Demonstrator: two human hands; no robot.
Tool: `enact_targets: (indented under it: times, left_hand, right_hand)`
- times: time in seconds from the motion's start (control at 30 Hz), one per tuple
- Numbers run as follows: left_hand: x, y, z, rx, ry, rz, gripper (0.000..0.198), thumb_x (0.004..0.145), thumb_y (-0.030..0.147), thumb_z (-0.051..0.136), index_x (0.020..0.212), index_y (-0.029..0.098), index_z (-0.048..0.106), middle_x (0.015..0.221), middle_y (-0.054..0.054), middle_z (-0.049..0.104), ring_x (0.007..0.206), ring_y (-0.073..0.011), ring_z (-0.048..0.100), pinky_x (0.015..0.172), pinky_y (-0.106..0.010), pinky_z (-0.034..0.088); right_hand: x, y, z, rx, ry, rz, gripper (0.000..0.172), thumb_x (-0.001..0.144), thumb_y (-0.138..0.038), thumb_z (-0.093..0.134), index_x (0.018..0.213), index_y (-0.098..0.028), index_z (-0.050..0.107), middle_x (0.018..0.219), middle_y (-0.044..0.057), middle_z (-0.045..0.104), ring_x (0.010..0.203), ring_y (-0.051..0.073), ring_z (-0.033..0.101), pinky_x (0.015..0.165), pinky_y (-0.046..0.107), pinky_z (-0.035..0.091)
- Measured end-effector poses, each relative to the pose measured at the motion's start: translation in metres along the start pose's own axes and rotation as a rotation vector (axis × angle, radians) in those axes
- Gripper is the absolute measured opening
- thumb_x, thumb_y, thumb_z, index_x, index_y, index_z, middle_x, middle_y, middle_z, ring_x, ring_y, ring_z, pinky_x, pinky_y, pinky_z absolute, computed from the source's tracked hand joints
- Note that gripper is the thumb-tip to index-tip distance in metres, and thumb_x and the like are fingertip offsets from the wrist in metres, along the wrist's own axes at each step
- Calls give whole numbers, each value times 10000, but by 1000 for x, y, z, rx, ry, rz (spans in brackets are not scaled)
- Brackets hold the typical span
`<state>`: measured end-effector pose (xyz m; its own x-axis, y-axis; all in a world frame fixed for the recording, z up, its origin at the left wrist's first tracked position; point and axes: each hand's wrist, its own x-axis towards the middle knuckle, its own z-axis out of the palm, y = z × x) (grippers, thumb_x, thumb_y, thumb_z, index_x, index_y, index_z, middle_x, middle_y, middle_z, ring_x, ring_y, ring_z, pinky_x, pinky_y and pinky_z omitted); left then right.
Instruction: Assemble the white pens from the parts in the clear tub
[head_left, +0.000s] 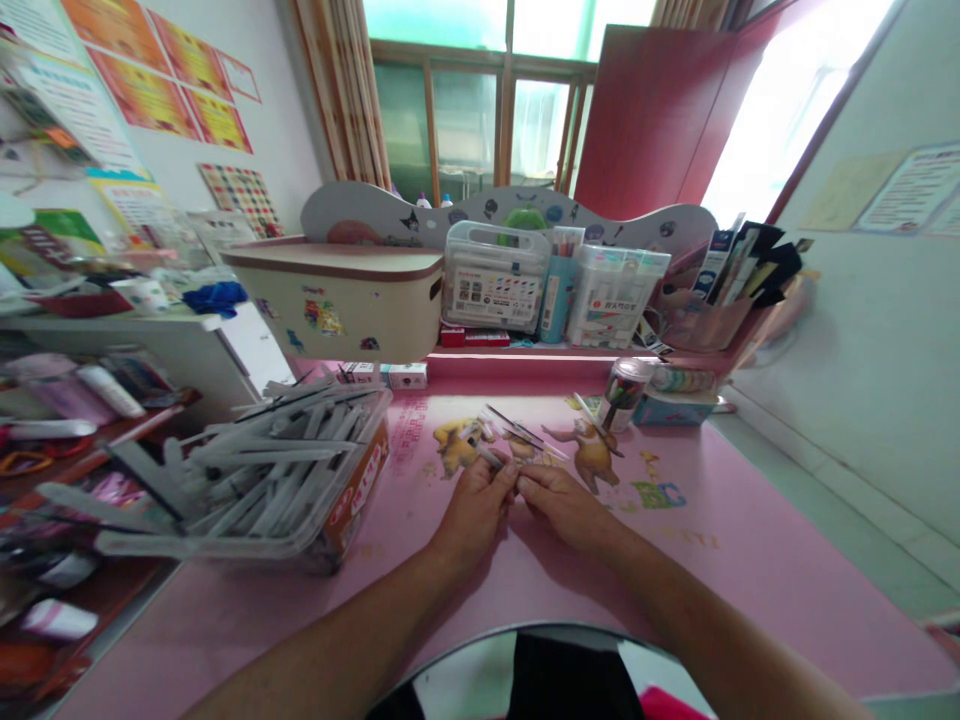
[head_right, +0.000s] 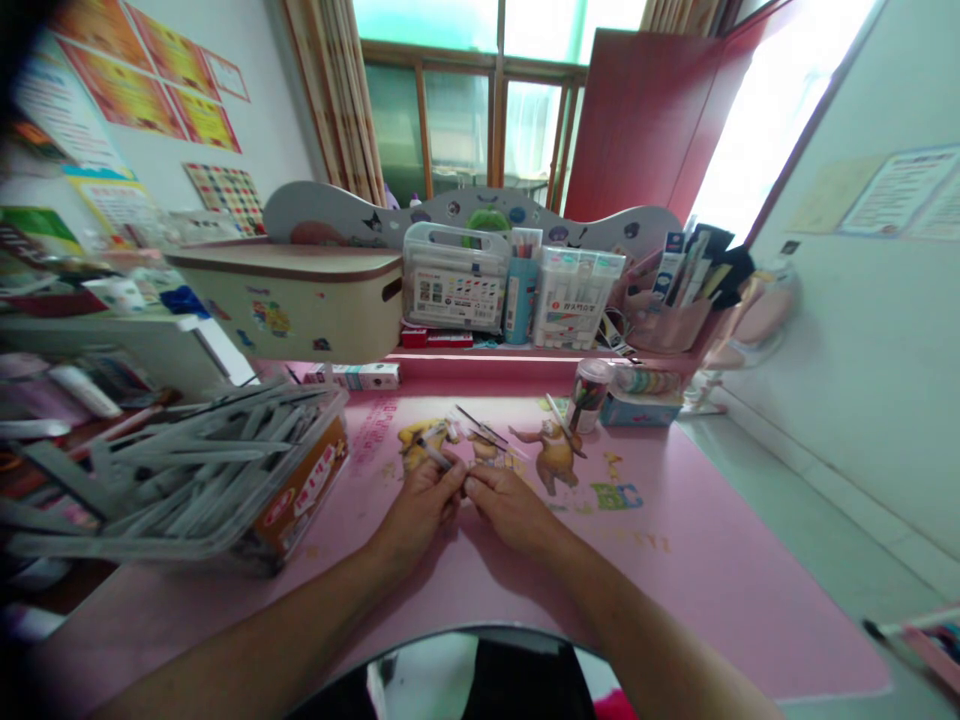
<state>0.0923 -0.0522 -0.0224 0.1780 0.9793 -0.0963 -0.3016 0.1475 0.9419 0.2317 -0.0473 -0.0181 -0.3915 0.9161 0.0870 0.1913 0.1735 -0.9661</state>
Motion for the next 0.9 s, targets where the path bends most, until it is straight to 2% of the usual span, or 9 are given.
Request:
enact_targets:
  times: [0.13,0.3,0.43,0.53,0.63,0.73,0.77,0.83,0.9]
  left_hand:
    - [-1,5,1,3,-10,6,357,755,499,663,797,205,464,519,106,413,347,-52,302,335,-179,254]
    - [3,11,-1,39,-84,61,340,748,463,683,784,186,488,539,93,423,412,-43,302,394,-167,226]
    - [7,13,-9,78,-170,90,334,775,461,678,762,174,507,557,75,440,458,-49,341,435,-173,240]
    - [11,17,-16,115,-247,70,350,777,476,690,759,171,518,546,65,463,453,-52,339,435,-182,219]
    - [17,24,-21,77,-209,54,370,754,496,713,772,175,529,526,74,450,427,-47,309,416,-182,178]
    - [22,29,-24,11,-93,72,387,733,510,734,770,173,547,528,84,419,420,-38,307,413,-166,197]
    - [22,29,-24,-6,-93,51,387,731,511,738,771,172,556,542,76,440,428,-41,338,419,-162,227]
    - [17,26,-23,-36,-185,-54,368,740,500,735,786,170,579,595,38,522,483,-66,454,452,-168,313]
    - [10,23,-22,-23,-357,-195,338,734,457,751,789,159,602,654,0,582,529,-89,519,485,-186,367]
  right_hand:
    - [0,1,-2,63,-28,35,330,903,-473,532,840,-168,641,651,-19,507,538,98,389,502,230,304]
    - [-2,-2,0,299,-76,194,362,837,-555,608,848,-195,568,519,-93,340,411,63,241,376,202,160]
    - [-7,-9,2,493,-104,333,390,802,-570,657,886,-226,492,498,-126,302,391,48,164,354,170,106]
    - [-10,-8,0,597,-206,419,418,806,-608,647,882,-243,457,483,-136,292,387,45,126,356,155,91]
    - [-9,-2,-6,671,-270,469,448,796,-646,639,918,-245,479,480,-138,281,387,44,108,355,153,86]
    - [-5,1,-13,703,-171,468,436,806,-598,650,1013,-236,524,525,-112,390,379,36,158,361,153,69]
    - [-3,1,-15,719,-131,452,419,811,-567,657,1029,-229,539,553,-98,436,378,32,183,363,154,72]
    - [0,1,-18,764,-57,392,399,805,-535,670,1011,-207,574,592,-76,492,378,23,220,364,155,92]
    - [2,1,-19,791,21,318,412,790,-556,676,967,-193,595,593,-68,509,376,21,248,361,155,126]
